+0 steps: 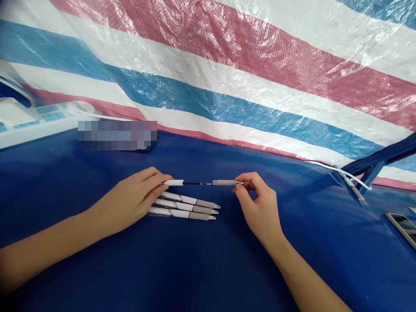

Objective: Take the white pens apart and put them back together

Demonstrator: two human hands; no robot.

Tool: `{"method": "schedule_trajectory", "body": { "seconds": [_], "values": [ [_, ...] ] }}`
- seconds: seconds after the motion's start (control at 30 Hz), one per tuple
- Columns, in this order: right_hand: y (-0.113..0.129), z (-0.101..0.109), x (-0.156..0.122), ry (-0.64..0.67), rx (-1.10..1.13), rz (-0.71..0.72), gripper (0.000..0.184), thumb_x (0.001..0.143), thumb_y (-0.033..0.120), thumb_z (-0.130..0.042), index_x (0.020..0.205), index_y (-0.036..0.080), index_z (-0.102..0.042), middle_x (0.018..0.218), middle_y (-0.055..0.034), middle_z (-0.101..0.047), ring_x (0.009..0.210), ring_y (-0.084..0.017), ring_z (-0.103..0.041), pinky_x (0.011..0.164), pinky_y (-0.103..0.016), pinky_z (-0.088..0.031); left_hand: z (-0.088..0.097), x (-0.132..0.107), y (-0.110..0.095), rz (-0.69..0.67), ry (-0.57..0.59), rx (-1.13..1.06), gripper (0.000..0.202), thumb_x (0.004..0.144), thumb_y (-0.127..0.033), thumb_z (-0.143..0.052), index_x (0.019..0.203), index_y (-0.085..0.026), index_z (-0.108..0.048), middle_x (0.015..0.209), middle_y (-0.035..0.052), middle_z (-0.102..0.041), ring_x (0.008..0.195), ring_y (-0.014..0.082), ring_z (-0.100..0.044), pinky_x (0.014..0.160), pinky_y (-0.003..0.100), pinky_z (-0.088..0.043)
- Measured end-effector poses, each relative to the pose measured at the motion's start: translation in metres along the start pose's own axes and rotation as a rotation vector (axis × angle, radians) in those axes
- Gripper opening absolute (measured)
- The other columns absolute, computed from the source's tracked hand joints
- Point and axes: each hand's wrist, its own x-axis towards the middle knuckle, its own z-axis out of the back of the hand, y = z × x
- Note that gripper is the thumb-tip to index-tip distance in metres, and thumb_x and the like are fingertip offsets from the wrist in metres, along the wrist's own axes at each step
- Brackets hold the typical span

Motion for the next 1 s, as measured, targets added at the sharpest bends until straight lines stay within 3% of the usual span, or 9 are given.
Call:
{"method": "schedule_trajectory", "body": {
  "seconds": [0.2,0.4,0.53,0.63,0.77,1.0],
  "values": [
    [-0.001,-0.004,-0.003,0.110,0.043,0.020,0.009,0.085,0.025,-0.056,0.092,0.024,-0.061,0.074,0.0019,-0.067,0.075,-0.019,-0.065,0.063,-0.028,-0.046,0.000,-0.001,-0.002,-0.004,0.023,-0.041,0.032,0.101,-0.032,-0.031,0.113,-0.020,-0.059,0.096,0.0025,-0.057,0.081,0.0174,-0.057,0.070,0.031,-0.044],
    [-0.004,-0.004,0.000,0.194,0.307,-0.031,0.008,0.086,0.028,-0.060,0.093,0.023,-0.060,0.075,0.0008,-0.068,0.077,-0.017,-0.067,0.068,-0.027,-0.051,0.004,0.001,-0.001,-0.066,-0.045,-0.058,0.033,0.100,-0.033,-0.033,0.113,-0.018,-0.060,0.096,0.0036,-0.058,0.083,0.0169,-0.058,0.073,0.030,-0.045],
    [-0.001,-0.005,-0.002,0.297,0.437,-0.082,0.013,0.088,0.033,-0.061,0.095,0.021,-0.060,0.081,-0.0017,-0.070,0.077,-0.017,-0.066,0.068,-0.027,-0.052,0.003,0.000,-0.002,-0.126,-0.028,-0.084,0.031,0.101,-0.031,-0.035,0.113,-0.020,-0.060,0.095,0.0033,-0.059,0.082,0.0157,-0.057,0.074,0.029,-0.045],
    [0.003,-0.006,-0.007,0.388,0.273,-0.048,0.015,0.088,0.035,-0.062,0.096,0.022,-0.061,0.086,-0.0026,-0.071,0.078,-0.018,-0.066,0.068,-0.028,-0.052,0.003,-0.002,-0.003,-0.208,-0.063,-0.086,0.028,0.101,-0.028,-0.037,0.115,-0.021,-0.059,0.094,0.0031,-0.060,0.082,0.0156,-0.056,0.075,0.029,-0.045],
    [0.006,-0.005,-0.012,0.344,0.039,0.110,0.014,0.088,0.034,-0.063,0.098,0.025,-0.065,0.087,0.0000,-0.071,0.077,-0.017,-0.065,0.066,-0.027,-0.051,0.004,-0.002,-0.002,-0.275,-0.131,-0.079,0.025,0.099,-0.023,-0.042,0.118,-0.018,-0.058,0.094,0.0036,-0.061,0.085,0.0158,-0.056,0.079,0.029,-0.044],
    [0.010,-0.001,-0.010,0.404,-0.079,0.252,0.012,0.094,0.029,-0.054,0.098,0.026,-0.065,0.084,0.0030,-0.069,0.075,-0.012,-0.063,0.068,-0.023,-0.048,0.004,-0.003,-0.002,-0.325,-0.119,-0.070,0.024,0.098,-0.019,-0.045,0.118,-0.018,-0.058,0.092,0.0030,-0.060,0.080,0.0148,-0.054,0.075,0.028,-0.043]
  ]
}}
